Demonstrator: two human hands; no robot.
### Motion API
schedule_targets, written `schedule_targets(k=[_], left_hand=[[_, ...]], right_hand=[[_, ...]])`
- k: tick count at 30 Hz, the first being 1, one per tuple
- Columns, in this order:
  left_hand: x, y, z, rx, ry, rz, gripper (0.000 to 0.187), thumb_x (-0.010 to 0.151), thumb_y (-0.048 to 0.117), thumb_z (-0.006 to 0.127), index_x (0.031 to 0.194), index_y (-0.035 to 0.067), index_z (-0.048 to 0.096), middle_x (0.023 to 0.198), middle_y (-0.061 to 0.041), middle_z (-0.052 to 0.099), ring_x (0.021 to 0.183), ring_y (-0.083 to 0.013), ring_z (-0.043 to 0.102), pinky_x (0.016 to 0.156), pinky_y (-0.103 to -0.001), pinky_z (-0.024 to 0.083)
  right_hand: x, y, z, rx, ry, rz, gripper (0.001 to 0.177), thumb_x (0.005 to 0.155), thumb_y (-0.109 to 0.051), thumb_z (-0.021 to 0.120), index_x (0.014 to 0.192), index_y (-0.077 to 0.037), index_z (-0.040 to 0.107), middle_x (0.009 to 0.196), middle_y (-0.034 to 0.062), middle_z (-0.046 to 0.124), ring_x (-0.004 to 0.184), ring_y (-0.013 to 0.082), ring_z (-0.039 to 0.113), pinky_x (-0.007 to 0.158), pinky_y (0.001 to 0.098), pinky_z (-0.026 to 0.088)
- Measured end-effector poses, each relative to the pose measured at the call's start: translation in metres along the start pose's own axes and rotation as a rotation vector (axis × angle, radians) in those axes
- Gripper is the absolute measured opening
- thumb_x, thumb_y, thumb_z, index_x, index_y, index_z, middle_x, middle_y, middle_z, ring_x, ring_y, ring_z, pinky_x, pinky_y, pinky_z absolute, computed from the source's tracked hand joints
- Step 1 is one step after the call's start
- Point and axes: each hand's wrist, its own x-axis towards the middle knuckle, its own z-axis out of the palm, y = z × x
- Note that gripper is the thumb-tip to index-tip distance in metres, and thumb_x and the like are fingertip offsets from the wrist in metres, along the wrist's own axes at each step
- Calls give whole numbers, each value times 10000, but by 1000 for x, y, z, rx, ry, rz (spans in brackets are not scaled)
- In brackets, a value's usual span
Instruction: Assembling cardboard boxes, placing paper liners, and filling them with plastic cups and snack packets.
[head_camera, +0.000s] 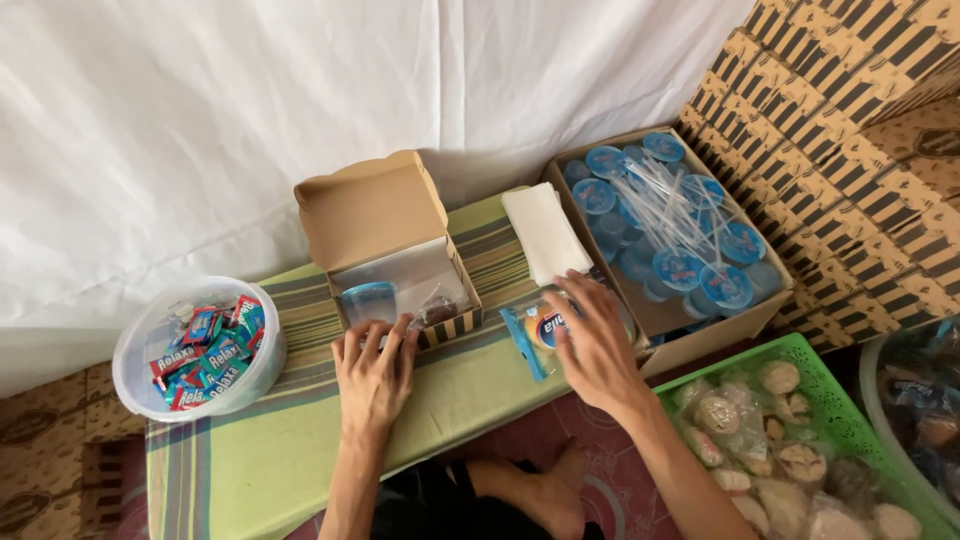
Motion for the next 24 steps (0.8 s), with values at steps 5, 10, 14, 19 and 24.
schedule_targets(k=[5, 10, 14, 19, 24], left_hand=[[1, 0, -2, -4, -10, -4, 205, 961, 238, 694, 1154, 188, 740, 836, 8, 613, 948, -232, 624, 796, -315, 439], [1, 2, -2, -10, 1, -19, 244, 981, 256, 671, 1213, 197, 714, 867, -1, 614, 970, -233, 619, 810, -337, 435], [10, 9, -16, 10, -30, 17, 270, 999, 226, 617, 1255, 264, 692, 902, 15, 581, 942, -233, 581, 815, -354, 428], [6, 7, -12, 74, -103, -20, 316, 1049, 303, 521, 1321, 357, 674, 937, 55, 566, 954, -185, 553, 874, -325, 404], [0, 4, -7, 49, -92, -27, 307, 1047, 317, 525, 1308, 345, 684, 930, 49, 574, 949, -200, 561, 877, -335, 418]], right_hand=[[1, -10, 22, -263, -228, -43, 437, 1000, -226, 512, 1409, -78, 562, 1485, 226, 492, 1411, 417, 426, 1174, 580, 258], [-7, -6, 34, -357, -179, -31, 467, 1013, -320, 511, 1454, -179, 569, 1437, 189, 550, 1433, 372, 434, 1180, 563, 268], [-9, -5, 38, -371, -159, -31, 454, 1009, -323, 514, 1435, -187, 589, 1428, 186, 562, 1425, 365, 451, 1172, 562, 287], [-10, -5, 37, -359, -189, -16, 473, 1029, -314, 473, 1477, -178, 545, 1462, 198, 530, 1447, 372, 417, 1184, 570, 257], [-9, -5, 28, -328, -197, -19, 500, 1028, -349, 466, 1492, -172, 521, 1468, 203, 518, 1444, 396, 406, 1189, 601, 219]])
